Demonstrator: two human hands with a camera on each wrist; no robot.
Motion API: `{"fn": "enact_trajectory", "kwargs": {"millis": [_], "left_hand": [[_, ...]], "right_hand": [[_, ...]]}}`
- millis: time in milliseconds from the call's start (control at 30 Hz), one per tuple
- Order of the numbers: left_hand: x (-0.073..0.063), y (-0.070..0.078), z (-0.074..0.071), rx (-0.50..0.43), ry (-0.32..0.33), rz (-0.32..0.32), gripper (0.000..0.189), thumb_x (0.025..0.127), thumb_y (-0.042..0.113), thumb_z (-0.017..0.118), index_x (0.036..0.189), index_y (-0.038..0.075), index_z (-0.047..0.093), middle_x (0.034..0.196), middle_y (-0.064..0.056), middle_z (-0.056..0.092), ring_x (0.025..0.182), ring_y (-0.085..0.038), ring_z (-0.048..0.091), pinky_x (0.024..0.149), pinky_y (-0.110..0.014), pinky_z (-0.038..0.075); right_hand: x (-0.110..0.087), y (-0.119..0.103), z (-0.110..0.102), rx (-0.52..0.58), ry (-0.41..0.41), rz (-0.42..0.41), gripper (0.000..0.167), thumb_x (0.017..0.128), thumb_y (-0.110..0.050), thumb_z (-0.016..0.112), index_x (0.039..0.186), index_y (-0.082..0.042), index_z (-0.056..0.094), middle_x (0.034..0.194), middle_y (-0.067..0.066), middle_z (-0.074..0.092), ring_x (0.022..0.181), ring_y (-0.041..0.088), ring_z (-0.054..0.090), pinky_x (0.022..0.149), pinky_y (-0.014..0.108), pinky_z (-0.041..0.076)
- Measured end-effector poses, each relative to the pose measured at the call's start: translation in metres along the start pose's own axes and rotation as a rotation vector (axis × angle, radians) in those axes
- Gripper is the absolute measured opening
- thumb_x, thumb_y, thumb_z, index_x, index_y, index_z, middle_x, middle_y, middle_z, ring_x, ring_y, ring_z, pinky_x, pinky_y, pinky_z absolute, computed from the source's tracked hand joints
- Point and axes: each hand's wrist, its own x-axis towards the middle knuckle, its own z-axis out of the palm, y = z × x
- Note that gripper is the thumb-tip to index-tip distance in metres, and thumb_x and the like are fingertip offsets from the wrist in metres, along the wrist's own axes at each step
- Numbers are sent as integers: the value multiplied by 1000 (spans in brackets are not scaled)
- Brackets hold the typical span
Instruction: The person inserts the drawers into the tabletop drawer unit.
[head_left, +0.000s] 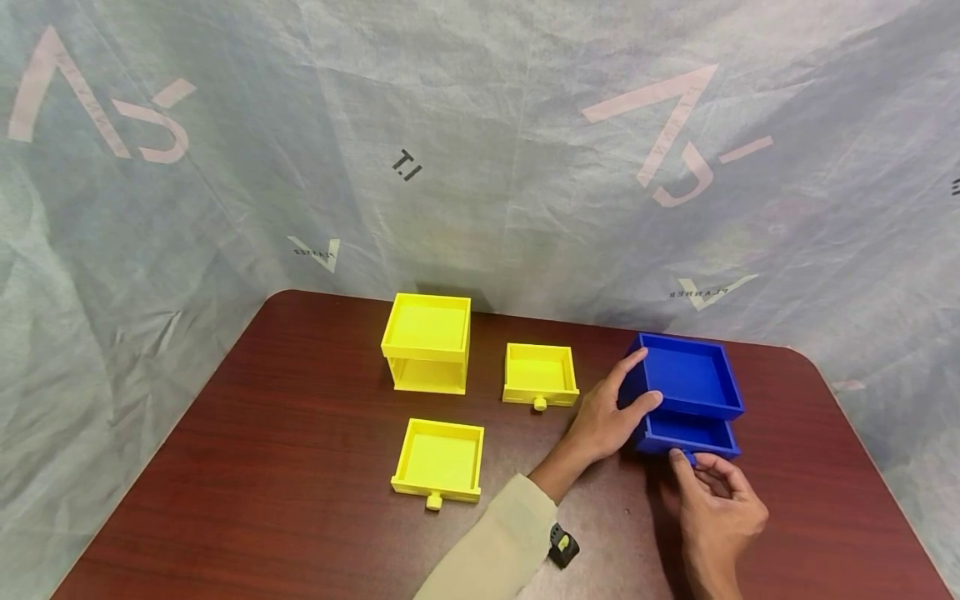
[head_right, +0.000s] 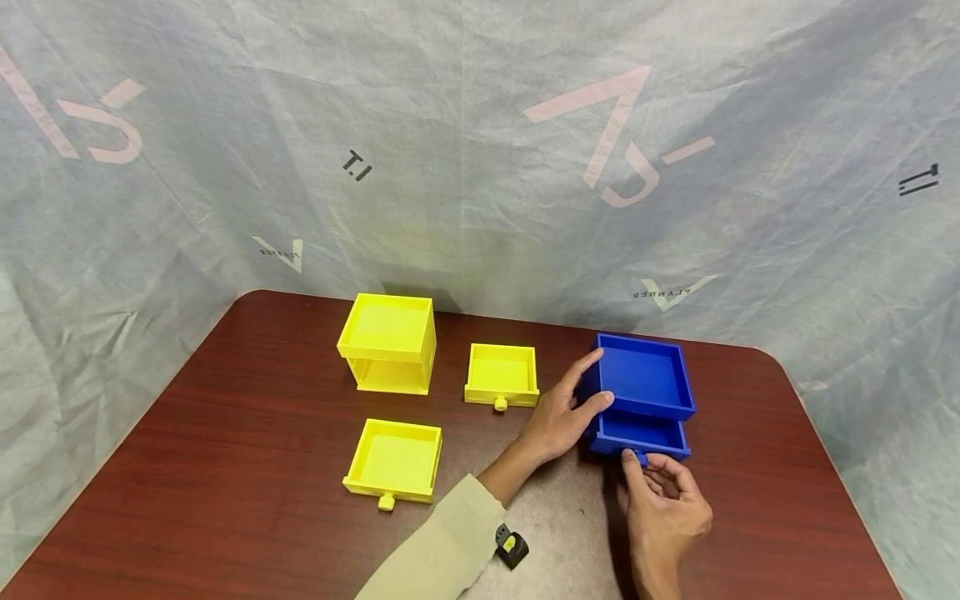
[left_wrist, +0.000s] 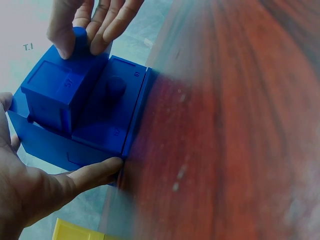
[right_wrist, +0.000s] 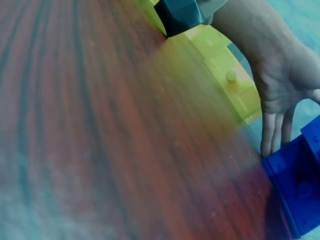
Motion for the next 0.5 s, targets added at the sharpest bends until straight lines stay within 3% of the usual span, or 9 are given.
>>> {"fn": "enact_trajectory", "kwargs": {"millis": [500], "left_hand": [[0, 0, 0, -5, 2, 13, 59, 95, 59, 52, 150, 53, 31, 150, 14, 44, 130, -17, 51, 102, -46, 44]], "right_hand": [[2, 1, 3, 35, -1, 1, 27, 70, -7, 90, 85, 5, 71, 64, -10, 67, 56, 0, 62, 54, 11, 48]]}}
